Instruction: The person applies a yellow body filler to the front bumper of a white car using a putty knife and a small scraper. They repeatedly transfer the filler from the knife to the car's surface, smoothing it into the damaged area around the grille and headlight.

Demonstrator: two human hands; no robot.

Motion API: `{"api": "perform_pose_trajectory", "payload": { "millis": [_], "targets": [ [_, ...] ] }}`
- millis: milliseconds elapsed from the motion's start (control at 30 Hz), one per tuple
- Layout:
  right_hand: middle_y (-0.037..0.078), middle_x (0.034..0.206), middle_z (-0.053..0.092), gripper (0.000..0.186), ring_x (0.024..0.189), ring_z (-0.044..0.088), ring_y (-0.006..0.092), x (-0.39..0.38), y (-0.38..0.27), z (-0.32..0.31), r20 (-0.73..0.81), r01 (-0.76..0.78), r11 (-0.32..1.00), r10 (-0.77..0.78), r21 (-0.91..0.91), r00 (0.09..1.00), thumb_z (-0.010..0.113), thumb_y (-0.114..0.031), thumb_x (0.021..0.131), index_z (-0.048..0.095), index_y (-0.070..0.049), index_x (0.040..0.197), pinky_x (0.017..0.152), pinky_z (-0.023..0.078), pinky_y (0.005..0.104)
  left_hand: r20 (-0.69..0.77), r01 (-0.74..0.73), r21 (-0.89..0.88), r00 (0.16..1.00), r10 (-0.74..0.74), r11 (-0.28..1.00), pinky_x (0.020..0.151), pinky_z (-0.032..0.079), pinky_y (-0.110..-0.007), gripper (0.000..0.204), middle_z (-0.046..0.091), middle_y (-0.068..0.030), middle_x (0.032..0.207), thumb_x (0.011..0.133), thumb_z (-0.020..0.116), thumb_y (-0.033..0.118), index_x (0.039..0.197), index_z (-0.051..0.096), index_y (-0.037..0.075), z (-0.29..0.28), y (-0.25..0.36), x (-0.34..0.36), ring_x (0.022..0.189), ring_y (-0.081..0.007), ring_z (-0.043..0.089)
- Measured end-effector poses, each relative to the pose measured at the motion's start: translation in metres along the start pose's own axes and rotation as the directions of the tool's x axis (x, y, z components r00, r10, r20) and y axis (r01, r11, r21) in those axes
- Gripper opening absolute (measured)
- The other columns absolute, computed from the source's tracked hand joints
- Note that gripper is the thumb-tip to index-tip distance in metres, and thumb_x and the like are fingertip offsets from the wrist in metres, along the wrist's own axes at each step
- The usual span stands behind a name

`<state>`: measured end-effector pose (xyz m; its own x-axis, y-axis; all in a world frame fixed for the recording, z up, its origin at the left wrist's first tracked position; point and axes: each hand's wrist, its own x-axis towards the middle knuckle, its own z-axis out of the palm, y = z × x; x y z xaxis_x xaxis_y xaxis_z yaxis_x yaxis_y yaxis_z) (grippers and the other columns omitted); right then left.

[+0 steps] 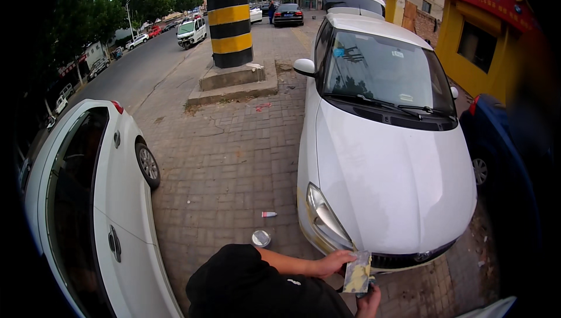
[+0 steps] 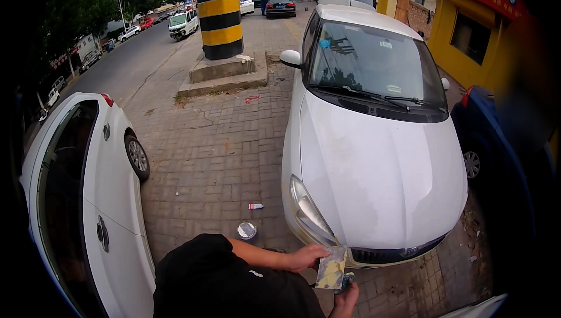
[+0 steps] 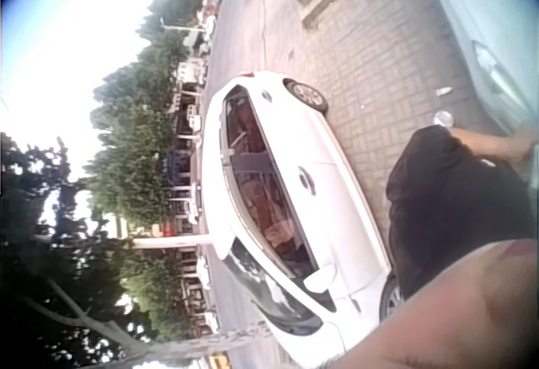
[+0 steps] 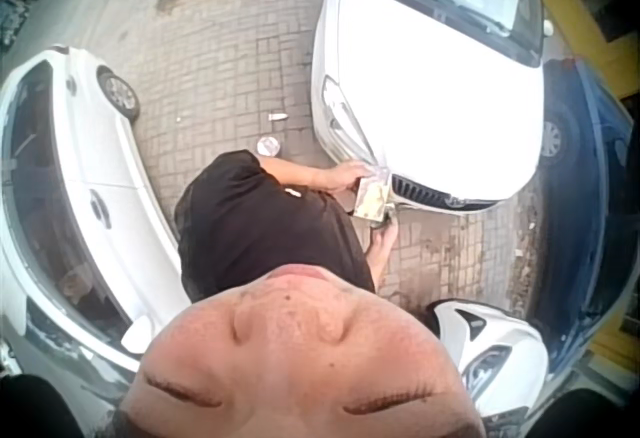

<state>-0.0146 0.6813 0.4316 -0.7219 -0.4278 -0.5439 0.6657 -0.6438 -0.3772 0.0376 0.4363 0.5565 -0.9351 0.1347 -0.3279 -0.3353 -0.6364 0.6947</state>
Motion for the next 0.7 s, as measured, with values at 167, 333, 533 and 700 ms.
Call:
{"api": "perform_pose_trajectory", "payload": {
  "millis": [167,333,533,700],
  "targets": [
    [0.018,0.121,0.059,0.04,0.112,0.057,0.0362,0.002,0.0,-0.006,0.008,-0.01,1.0,0.01,-0.009,1.0,0.047,-0.019,0.085,0.053,0.0,0.12,0.101,0.043,0.0504,0.01,0.002,0.014,1.0,-0.002,1.0,0.074,0.056,-0.036,0.03,0.066,-0.0044,0.105,0.099,0.05,0.025,0.12,0.057,0.004,-0.002,-0.004,0.001,0.093,-0.0149,0.066],
    [0.018,0.123,0.058,0.04,0.115,0.055,0.0367,0.002,0.001,-0.007,0.019,-0.016,1.0,0.017,-0.019,1.0,0.048,-0.019,0.085,0.052,0.0,0.12,0.102,0.042,0.0507,0.014,0.001,0.014,1.0,-0.001,1.0,0.075,0.057,-0.036,0.031,0.066,-0.0048,0.107,0.099,0.05,0.024,0.122,0.056,0.004,0.0,-0.003,-0.002,0.094,-0.015,0.066],
    [0.019,0.124,0.057,0.04,0.116,0.054,0.0372,0.004,0.004,-0.016,0.031,-0.015,1.0,0.014,0.021,0.999,0.047,-0.018,0.086,0.052,0.001,0.121,0.103,0.041,0.0508,0.011,0.005,0.011,1.0,-0.005,1.0,0.074,0.057,-0.036,0.032,0.067,-0.0049,0.106,0.099,0.05,0.024,0.122,0.056,0.004,-0.002,-0.007,0.0,0.093,-0.0153,0.067],
    [0.019,0.124,0.058,0.04,0.116,0.055,0.0369,-0.005,0.006,-0.005,0.002,-0.011,1.0,0.011,-0.004,1.0,0.046,-0.019,0.087,0.052,0.0,0.121,0.103,0.041,0.0509,0.032,0.011,0.027,0.999,-0.012,1.0,0.074,0.057,-0.035,0.031,0.067,-0.005,0.106,0.099,0.05,0.024,0.122,0.056,0.004,-0.005,-0.006,-0.002,0.092,-0.0153,0.067]
  ]
}}
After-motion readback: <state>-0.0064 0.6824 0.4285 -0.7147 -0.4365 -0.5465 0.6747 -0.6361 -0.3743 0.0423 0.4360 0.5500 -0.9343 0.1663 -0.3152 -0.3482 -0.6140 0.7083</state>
